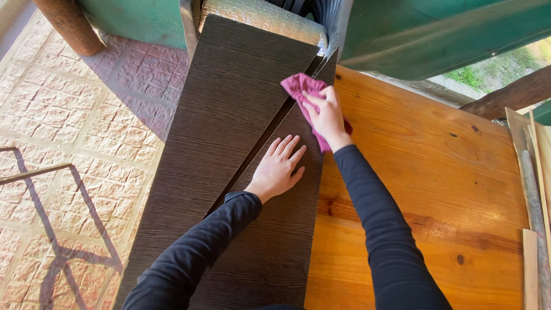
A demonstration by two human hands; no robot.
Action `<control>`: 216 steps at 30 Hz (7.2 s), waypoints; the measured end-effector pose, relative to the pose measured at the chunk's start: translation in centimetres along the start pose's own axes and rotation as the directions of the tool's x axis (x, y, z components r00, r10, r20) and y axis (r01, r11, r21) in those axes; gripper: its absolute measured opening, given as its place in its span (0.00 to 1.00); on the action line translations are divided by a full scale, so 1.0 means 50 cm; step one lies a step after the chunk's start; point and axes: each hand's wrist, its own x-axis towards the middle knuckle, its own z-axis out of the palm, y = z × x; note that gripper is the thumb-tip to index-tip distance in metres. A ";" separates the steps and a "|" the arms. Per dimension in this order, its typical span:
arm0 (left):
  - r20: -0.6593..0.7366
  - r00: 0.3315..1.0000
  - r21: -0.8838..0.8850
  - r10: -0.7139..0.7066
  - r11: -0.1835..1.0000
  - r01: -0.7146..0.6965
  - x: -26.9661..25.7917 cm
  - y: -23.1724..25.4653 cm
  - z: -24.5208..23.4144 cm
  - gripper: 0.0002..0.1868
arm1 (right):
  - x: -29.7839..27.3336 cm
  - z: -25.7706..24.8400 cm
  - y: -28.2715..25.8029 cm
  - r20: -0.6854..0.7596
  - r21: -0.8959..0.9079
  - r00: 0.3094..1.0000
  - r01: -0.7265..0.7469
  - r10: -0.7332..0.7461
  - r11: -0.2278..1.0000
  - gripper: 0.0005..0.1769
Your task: The person wipes dark wood panels on a workbench with a pink cloth. They repeatedly pick up, wipe, and reposition the panels, sometimes stacking them or moving them aside to access other areas.
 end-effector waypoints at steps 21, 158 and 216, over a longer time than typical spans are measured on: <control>-0.039 0.999 0.017 0.001 1.000 -0.001 -0.062 0.023 -0.005 0.28 | -0.137 -0.052 -0.171 0.058 0.024 0.992 0.112 -0.113 0.993 0.24; 0.107 0.993 -0.015 0.051 0.999 -0.050 -0.588 0.277 -0.283 0.33 | -0.420 -0.113 -0.453 0.009 0.018 0.963 0.269 -0.269 0.963 0.21; 0.162 0.983 0.107 -0.090 0.991 0.073 -0.787 0.204 -0.411 0.32 | -0.610 -0.023 -0.760 0.009 0.013 0.998 0.060 -0.060 0.998 0.21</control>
